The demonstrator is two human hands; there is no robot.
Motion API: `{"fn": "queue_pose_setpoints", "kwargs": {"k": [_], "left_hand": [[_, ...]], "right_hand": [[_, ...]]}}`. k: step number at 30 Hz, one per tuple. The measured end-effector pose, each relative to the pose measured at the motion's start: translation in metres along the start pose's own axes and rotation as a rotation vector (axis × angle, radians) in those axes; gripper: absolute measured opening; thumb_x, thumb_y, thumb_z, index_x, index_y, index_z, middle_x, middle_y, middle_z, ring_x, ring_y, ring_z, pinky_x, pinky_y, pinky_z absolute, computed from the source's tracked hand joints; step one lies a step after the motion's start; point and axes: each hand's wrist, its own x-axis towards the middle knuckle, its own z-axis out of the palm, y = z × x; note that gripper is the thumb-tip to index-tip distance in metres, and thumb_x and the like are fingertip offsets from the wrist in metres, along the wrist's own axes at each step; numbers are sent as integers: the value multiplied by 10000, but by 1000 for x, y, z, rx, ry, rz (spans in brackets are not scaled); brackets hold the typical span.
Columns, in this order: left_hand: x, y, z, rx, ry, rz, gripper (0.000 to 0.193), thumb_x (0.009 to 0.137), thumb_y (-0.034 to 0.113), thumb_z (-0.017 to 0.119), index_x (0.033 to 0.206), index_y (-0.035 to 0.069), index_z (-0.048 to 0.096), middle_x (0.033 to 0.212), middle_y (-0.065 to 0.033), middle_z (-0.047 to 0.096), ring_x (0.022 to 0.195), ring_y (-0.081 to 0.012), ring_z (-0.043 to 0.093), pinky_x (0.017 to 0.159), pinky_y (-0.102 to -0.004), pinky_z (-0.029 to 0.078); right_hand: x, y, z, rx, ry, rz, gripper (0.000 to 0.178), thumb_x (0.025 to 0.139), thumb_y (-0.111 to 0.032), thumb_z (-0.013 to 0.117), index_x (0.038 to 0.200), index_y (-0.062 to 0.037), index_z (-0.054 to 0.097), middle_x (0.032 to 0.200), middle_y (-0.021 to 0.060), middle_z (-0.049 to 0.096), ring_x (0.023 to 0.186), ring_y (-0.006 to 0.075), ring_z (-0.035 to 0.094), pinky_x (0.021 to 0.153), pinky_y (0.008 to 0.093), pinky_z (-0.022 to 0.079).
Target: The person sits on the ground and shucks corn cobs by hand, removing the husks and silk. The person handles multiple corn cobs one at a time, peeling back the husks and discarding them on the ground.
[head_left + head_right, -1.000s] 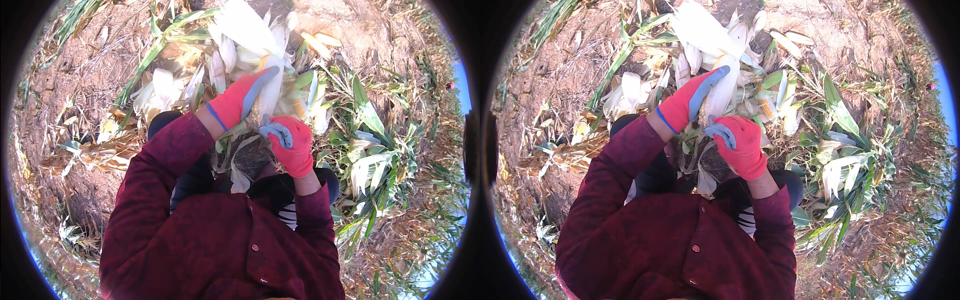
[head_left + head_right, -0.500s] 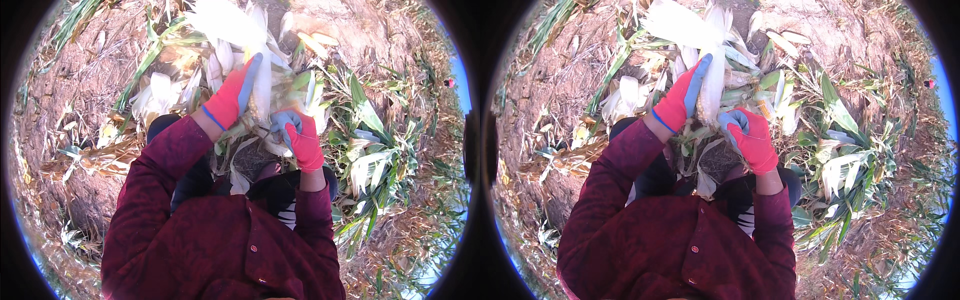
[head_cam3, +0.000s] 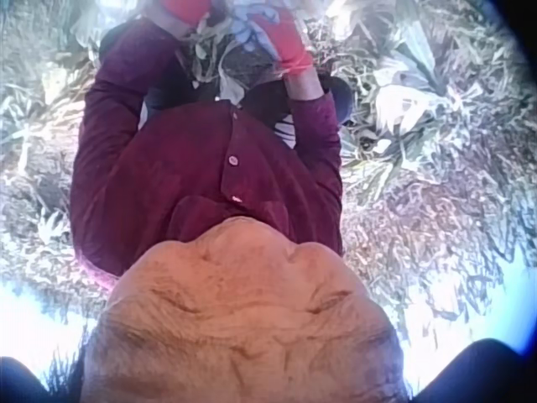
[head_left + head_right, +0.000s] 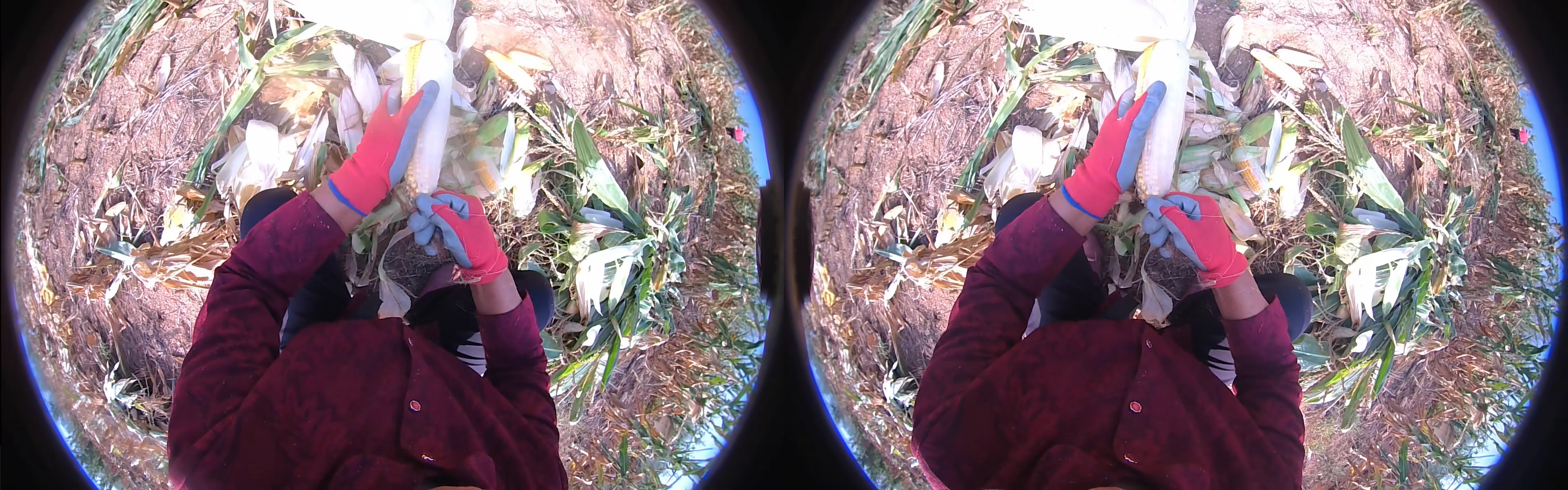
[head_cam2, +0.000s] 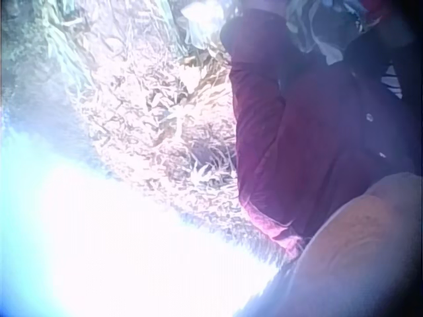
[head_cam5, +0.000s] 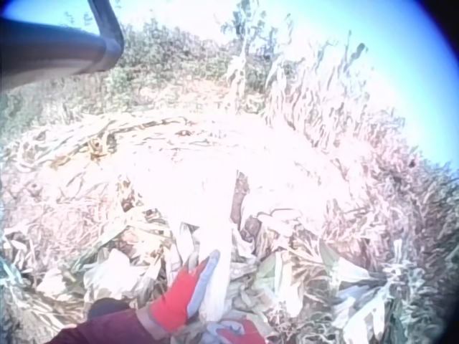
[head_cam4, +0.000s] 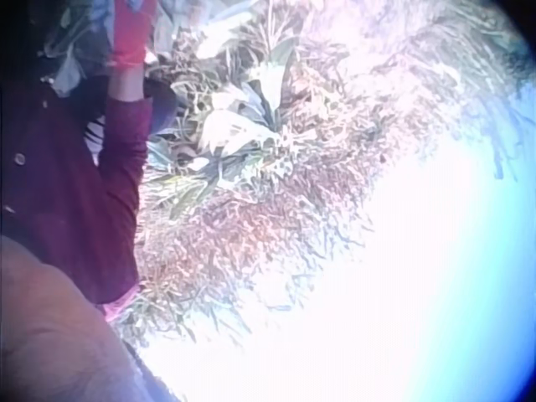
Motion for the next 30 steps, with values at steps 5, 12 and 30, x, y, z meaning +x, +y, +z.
{"fn": "queue_pose_setpoints", "kwargs": {"k": [5,12,30], "left_hand": [[4,28,10,-128,66,-178,501,920,405,548,1218,6,499,1005,-77,582,898,-124,560,781,-269,474],[11,12,-2,-372,-17,-382,637,945,489,453,1366,15,391,1217,-125,542,1087,-190,536,942,-318,443],[1,-38,-7,-505,68,-616,593,927,486,497,1309,35,448,1100,-112,586,965,-203,581,842,-342,490]], "right_hand": [[0,-6,-12,76,-76,-94,283,935,-243,543,795,-6,609,660,69,598,534,117,549,427,244,408],[13,0,-10,-174,344,-574,205,905,-114,590,1046,35,598,860,97,639,652,119,594,559,225,469],[14,-7,-8,-1358,362,-1168,303,648,-152,776,913,-122,631,951,33,636,839,244,626,732,364,492]]}}
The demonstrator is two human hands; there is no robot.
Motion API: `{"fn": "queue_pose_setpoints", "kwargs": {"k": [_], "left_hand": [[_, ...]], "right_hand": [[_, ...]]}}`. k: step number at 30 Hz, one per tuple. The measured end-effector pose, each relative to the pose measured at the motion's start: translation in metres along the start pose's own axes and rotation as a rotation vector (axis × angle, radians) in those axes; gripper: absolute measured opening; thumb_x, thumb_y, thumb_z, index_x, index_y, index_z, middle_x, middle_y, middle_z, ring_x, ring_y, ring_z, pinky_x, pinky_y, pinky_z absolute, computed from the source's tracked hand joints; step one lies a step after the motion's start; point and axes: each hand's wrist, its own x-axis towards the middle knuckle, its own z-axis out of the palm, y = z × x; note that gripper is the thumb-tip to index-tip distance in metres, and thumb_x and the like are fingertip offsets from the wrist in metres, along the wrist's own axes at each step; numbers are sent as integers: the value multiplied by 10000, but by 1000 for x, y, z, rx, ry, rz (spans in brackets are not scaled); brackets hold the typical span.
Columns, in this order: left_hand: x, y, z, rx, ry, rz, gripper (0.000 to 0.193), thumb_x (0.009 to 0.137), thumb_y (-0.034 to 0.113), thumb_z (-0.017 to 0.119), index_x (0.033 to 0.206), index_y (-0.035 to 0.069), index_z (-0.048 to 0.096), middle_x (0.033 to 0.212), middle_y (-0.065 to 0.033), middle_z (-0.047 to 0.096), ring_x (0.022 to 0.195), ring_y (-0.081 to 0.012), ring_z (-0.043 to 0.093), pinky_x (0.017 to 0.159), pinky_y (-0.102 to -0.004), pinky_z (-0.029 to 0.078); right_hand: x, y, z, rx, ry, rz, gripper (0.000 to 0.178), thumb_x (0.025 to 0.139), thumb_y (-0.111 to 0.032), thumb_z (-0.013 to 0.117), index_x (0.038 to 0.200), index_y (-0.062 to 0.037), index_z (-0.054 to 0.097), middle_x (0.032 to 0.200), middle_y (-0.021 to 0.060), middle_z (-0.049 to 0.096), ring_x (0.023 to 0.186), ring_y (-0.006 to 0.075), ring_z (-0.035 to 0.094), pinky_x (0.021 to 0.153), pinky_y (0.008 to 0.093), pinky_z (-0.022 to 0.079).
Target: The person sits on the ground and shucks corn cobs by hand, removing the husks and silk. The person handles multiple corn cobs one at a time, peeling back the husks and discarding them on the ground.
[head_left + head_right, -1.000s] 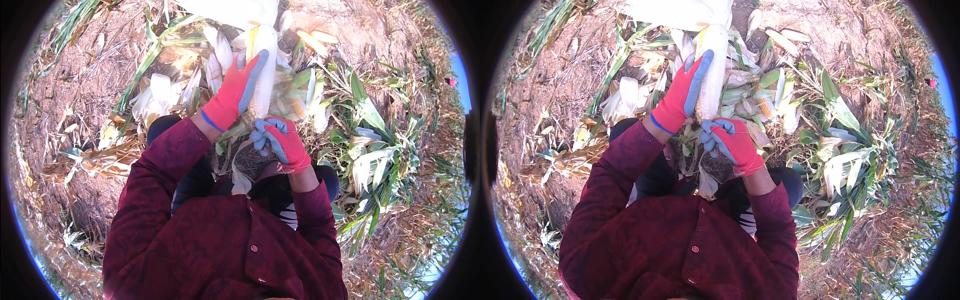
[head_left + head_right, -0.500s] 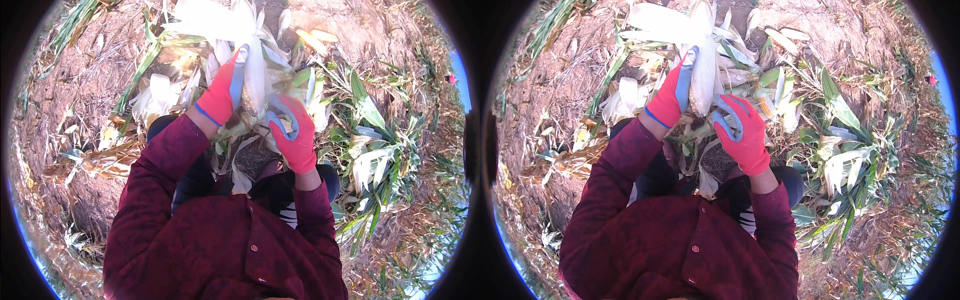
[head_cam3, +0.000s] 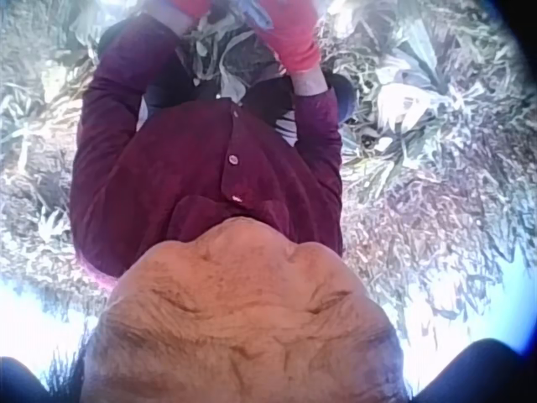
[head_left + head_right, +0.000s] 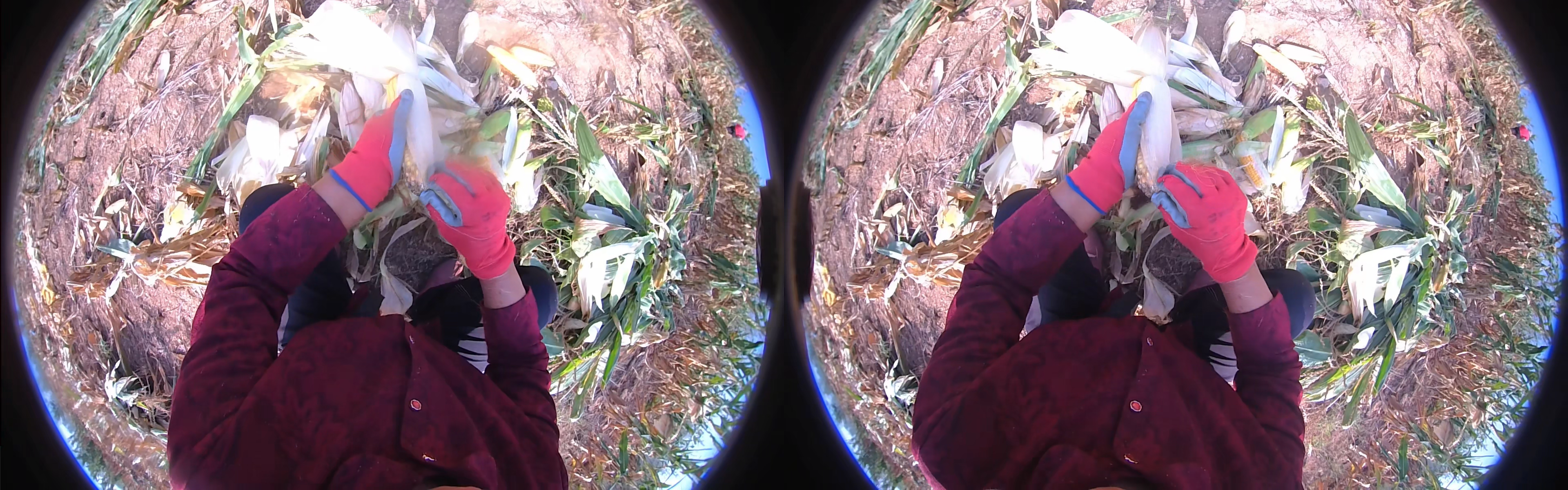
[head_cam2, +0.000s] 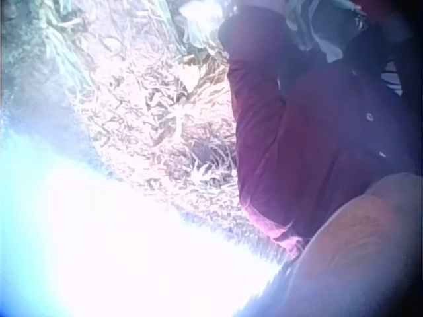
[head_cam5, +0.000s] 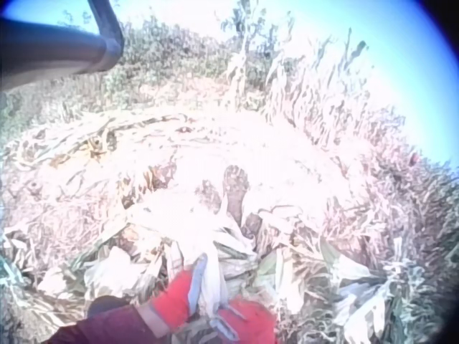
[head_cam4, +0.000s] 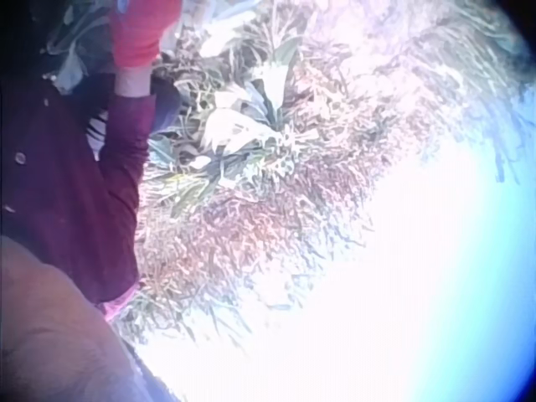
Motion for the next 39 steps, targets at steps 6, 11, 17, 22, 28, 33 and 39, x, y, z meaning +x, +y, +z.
{"fn": "queue_pose_setpoints", "kwargs": {"k": [6,11,17,22,28,33,39], "left_hand": [[13,-17,-14,116,93,-35,584,926,488,498,1288,31,467,1088,-110,590,960,-200,584,839,-340,488],[4,-1,-1,92,54,-25,611,928,505,478,1303,22,456,1092,-115,592,962,-191,586,844,-322,485],[-9,15,14,100,-73,-21,624,938,498,458,1320,5,436,1108,-114,591,975,-177,590,853,-302,485],[-1,8,5,48,-188,-8,608,951,477,441,1348,19,407,1154,-116,577,999,-184,589,883,-318,484],[-19,18,28,-131,-332,-66,596,956,463,443,1362,32,380,1184,-117,564,1049,-186,574,895,-310,472],[-25,18,32,-90,-461,-80,575,957,459,448,1339,31,414,1179,-107,562,1042,-161,573,877,-289,477],[-45,25,42,142,-390,-318,449,892,363,607,1168,10,573,942,-66,646,791,-120,633,683,-241,510]], "right_hand": [[-11,4,15,30,15,24,280,644,-90,737,894,-121,617,887,50,636,764,253,631,671,354,500],[-13,4,18,313,-40,216,244,660,-30,708,879,-86,618,813,74,640,693,234,637,626,337,514],[-7,-5,3,594,-49,580,133,723,21,688,832,-1,616,786,92,641,710,138,627,664,272,525],[-12,3,1,940,45,755,75,796,18,638,853,19,590,819,62,636,715,120,615,665,265,527],[-10,23,-6,1572,283,898,108,884,-119,592,951,-35,577,837,50,605,684,128,584,658,309,505],[-5,49,-18,2129,543,816,145,861,-182,566,959,-80,536,794,-8,503,678,101,488,613,263,420],[3,101,-63,2121,825,526,103,834,-171,575,903,-106,617,897,-9,633,773,86,617,692,261,536]]}}
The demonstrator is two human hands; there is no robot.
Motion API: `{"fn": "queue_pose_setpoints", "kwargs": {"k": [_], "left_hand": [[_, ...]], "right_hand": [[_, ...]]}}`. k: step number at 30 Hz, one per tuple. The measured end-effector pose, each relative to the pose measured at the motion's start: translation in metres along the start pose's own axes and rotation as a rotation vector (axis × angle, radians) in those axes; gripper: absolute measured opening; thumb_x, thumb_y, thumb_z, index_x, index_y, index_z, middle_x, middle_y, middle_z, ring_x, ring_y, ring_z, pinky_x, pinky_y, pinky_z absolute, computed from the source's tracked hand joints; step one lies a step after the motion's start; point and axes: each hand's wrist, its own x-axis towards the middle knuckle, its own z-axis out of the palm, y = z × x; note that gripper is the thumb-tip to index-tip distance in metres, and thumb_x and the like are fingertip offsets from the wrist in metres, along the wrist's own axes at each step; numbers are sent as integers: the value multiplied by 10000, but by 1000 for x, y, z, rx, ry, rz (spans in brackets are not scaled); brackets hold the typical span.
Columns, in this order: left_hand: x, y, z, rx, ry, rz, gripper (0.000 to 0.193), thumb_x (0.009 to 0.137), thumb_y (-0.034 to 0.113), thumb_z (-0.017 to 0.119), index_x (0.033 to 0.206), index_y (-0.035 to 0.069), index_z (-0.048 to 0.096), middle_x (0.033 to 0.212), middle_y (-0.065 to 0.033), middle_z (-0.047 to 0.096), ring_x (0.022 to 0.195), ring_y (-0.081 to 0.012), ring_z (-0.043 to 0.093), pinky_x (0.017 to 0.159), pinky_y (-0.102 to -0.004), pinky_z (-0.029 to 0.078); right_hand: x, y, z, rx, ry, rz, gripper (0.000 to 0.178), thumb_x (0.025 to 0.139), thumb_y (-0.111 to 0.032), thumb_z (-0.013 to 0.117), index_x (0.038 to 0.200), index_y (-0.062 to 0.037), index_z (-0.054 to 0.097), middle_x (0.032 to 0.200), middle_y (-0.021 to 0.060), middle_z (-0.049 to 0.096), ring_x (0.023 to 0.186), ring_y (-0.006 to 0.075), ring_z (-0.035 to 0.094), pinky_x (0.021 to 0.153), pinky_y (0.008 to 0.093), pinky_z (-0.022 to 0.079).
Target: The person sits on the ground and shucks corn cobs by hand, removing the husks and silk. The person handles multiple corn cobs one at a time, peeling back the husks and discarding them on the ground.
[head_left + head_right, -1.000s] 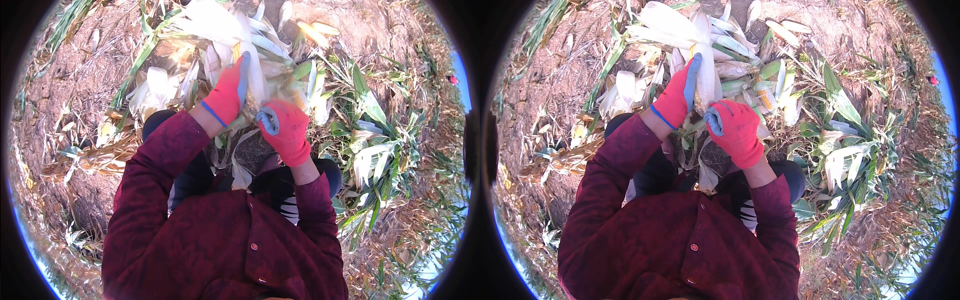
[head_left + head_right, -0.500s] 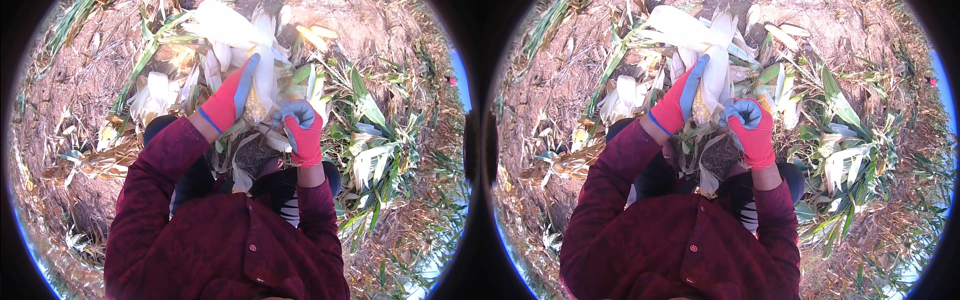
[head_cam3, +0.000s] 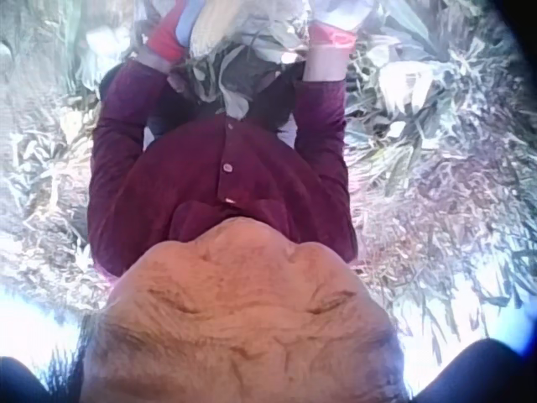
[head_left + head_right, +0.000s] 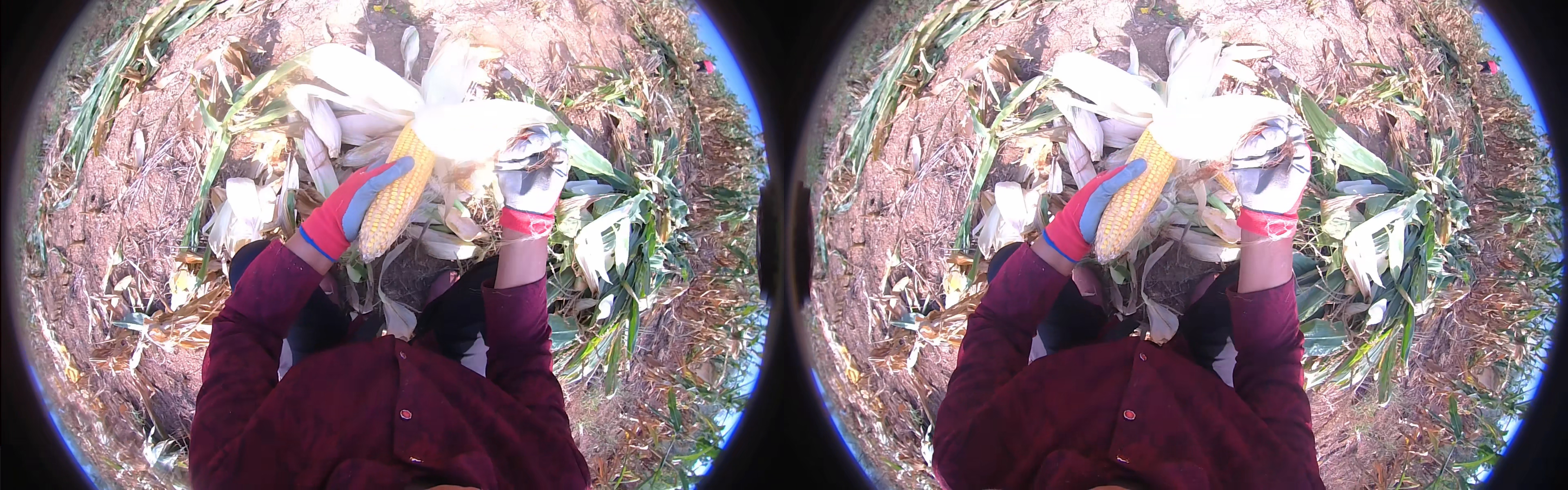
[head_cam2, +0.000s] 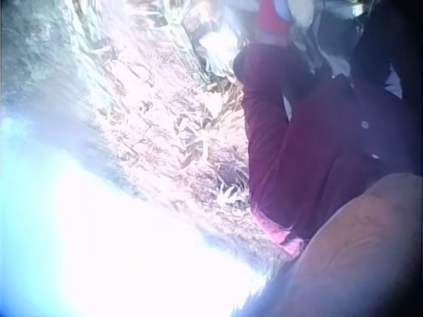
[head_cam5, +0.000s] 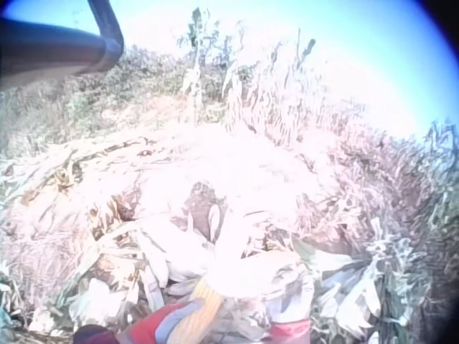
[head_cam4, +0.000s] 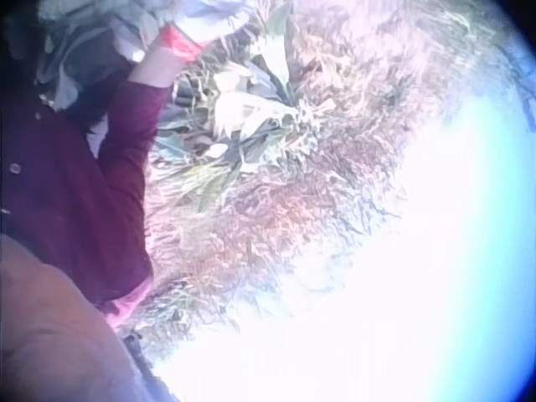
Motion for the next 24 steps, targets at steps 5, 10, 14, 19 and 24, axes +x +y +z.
{"fn": "queue_pose_setpoints", "kwargs": {"k": [5,10,14,19,24], "left_hand": [[-2,-6,0,186,-147,-73,542,886,301,579,1320,9,433,1088,-112,607,873,-166,625,733,-280,524],[-15,-7,12,174,-276,-92,678,793,285,650,1352,10,381,1099,-145,593,893,-214,627,724,-312,538],[-16,-12,7,32,-188,-152,572,850,320,619,1292,3,444,1060,-136,609,874,-212,632,712,-311,532],[0,5,2,-189,-10,64,518,920,367,526,1269,-12,467,1047,-167,629,807,-217,642,670,-317,543],[-3,10,-7,-37,44,97,494,910,364,554,1232,-8,501,982,-130,636,777,-204,644,658,-302,538]], "right_hand": [[22,-54,-12,113,92,-163,107,812,-98,609,906,-50,623,868,40,661,741,125,645,706,281,561],[27,-95,-39,116,-58,-333,190,820,-63,558,1009,-36,561,913,52,620,811,139,618,786,295,522],[29,-90,-43,187,-74,-207,125,750,10,614,874,26,625,1044,176,639,1052,282,586,951,421,493],[13,-43,2,-524,-16,-169,393,888,-208,578,1222,-16,501,1222,145,566,1105,306,570,945,400,462],[-4,11,20,-1424,63,-129,569,845,-202,674,1309,15,425,999,89,608,842,157,606,775,269,484]]}}
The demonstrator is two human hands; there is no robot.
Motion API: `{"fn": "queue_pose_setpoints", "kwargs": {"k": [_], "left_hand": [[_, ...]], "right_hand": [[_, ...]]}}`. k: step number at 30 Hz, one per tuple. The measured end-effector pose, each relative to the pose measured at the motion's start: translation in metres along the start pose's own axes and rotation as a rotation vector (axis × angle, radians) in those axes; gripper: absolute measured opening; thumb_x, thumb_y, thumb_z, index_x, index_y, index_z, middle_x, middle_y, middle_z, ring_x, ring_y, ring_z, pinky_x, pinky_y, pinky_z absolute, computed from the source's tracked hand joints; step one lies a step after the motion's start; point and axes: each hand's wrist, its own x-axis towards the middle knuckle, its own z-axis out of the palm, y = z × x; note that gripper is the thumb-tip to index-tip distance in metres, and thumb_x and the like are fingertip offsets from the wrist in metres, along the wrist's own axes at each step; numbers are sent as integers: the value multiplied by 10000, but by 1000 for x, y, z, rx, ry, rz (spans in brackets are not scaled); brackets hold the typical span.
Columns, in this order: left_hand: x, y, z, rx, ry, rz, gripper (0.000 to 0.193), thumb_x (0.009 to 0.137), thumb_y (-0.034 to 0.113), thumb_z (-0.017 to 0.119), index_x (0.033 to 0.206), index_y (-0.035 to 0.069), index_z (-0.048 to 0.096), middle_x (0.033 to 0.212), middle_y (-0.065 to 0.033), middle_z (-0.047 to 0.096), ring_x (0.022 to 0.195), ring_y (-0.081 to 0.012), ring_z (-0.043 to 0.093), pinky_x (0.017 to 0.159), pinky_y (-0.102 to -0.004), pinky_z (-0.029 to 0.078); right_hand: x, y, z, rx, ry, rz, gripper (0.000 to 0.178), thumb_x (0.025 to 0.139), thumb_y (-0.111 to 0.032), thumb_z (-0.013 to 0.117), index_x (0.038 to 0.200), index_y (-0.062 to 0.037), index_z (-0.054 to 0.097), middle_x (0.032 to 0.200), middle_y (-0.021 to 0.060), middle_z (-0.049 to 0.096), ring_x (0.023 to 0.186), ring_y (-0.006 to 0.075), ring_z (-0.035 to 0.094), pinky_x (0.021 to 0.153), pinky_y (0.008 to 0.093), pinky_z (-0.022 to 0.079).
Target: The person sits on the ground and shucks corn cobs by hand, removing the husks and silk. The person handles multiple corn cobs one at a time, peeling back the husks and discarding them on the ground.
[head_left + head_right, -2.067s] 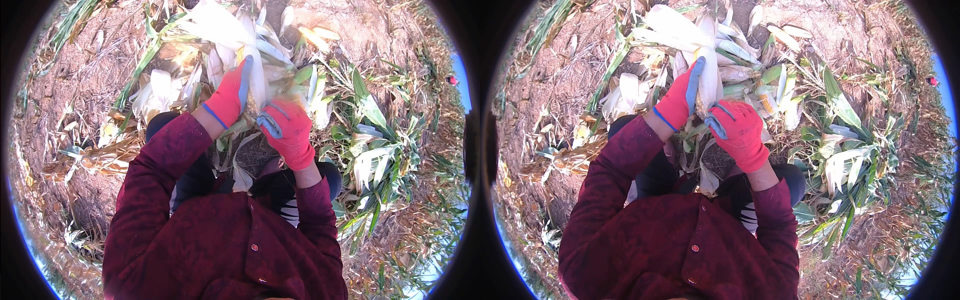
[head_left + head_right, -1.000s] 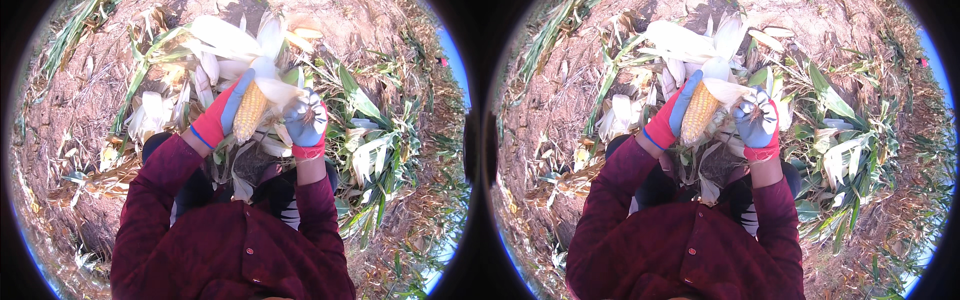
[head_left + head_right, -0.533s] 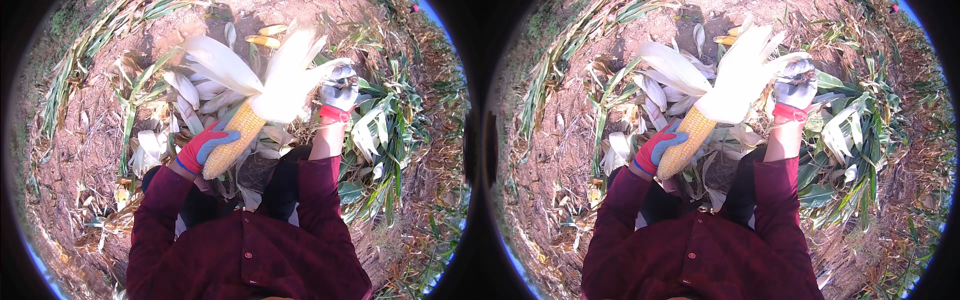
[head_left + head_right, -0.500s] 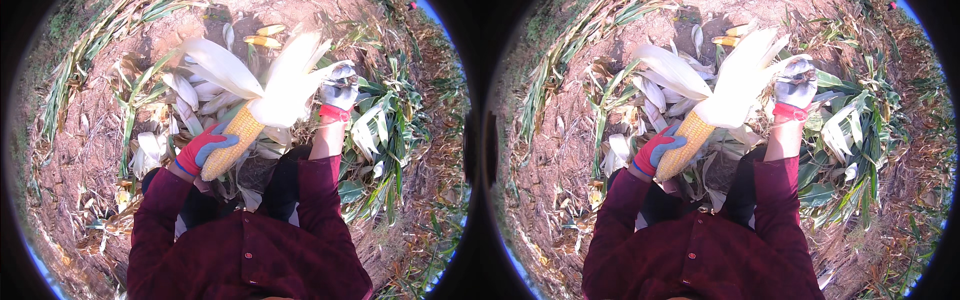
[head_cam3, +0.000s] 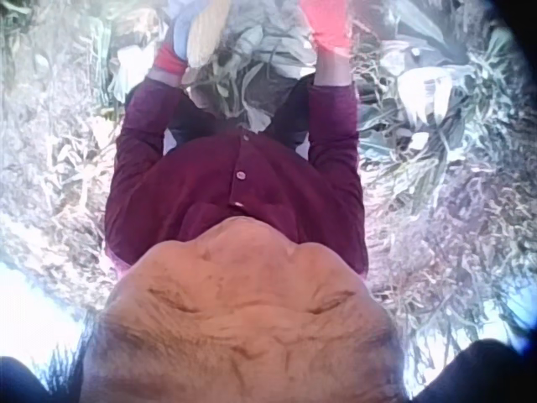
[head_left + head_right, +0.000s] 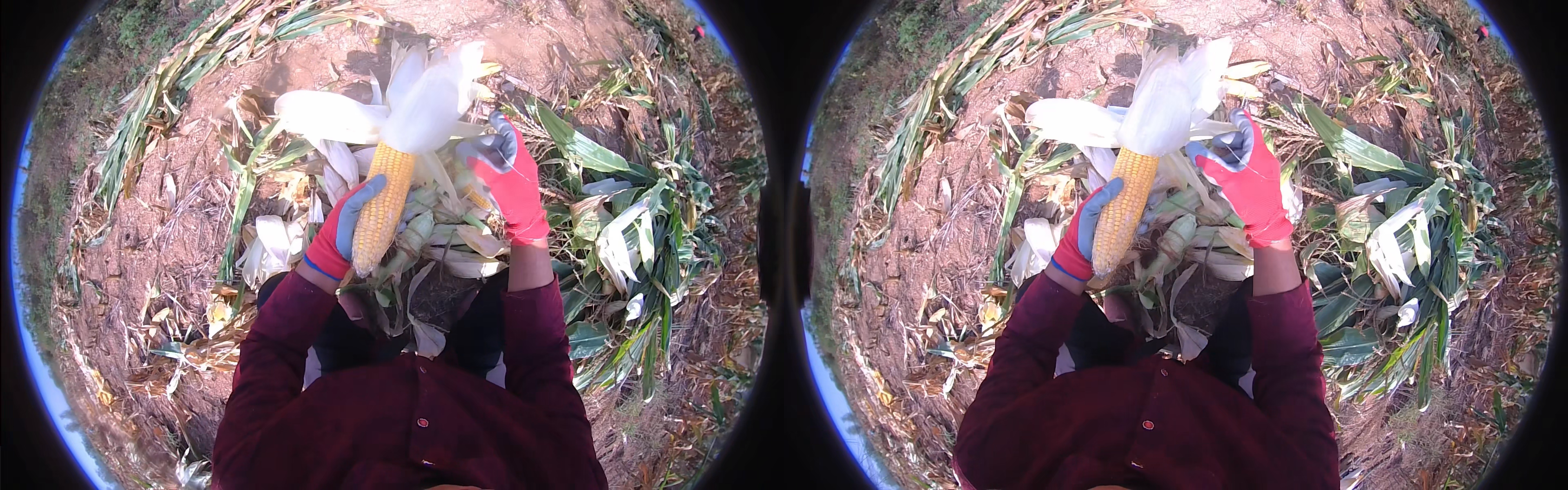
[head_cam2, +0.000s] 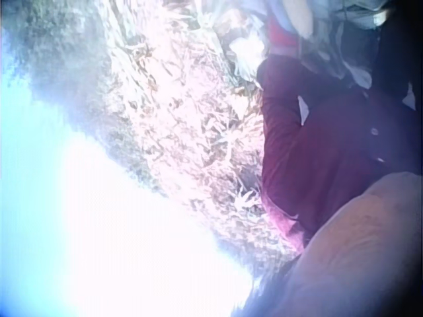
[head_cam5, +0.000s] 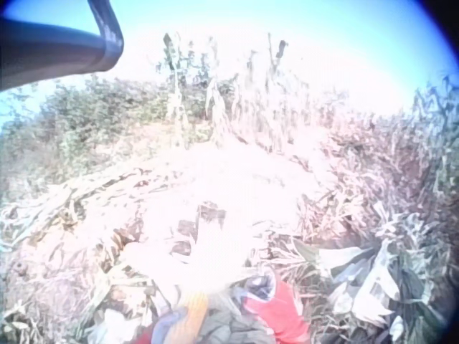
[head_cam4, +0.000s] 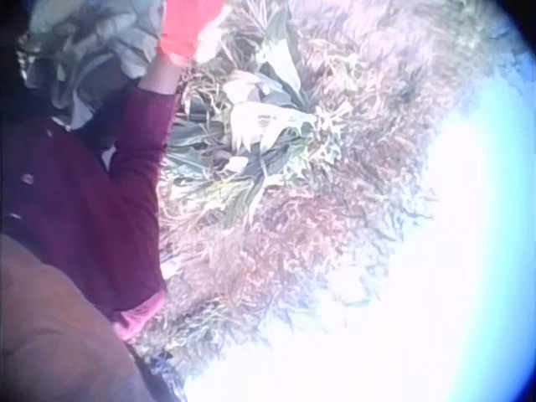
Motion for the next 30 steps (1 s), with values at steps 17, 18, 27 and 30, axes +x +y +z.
{"fn": "queue_pose_setpoints", "kwargs": {"k": [17,18,27,30], "left_hand": [[-21,-10,7,158,-218,-117,583,875,326,596,1325,9,404,1085,-153,598,903,-231,632,736,-323,532],[-19,-7,7,125,-200,-79,576,878,352,594,1311,14,421,1074,-152,602,920,-235,634,744,-326,532],[33,8,-19,-22,82,451,580,909,439,524,1302,21,439,1098,-124,594,1002,-234,603,846,-333,495],[30,15,-8,145,109,548,544,903,346,559,1318,23,423,1130,-117,577,1015,-202,581,875,-310,470]], "right_hand": [[33,34,-26,614,229,251,328,942,-187,466,1199,6,531,819,28,586,689,164,602,545,263,475],[31,28,-16,654,225,258,357,944,-194,466,1232,12,507,877,44,597,754,179,621,588,276,500],[-35,14,57,481,-189,282,514,881,-89,616,1330,2,384,1283,160,484,1070,242,573,869,327,497],[-47,23,64,215,-160,41,551,849,-27,641,1332,4,377,1288,157,468,1119,220,534,897,320,483]]}}
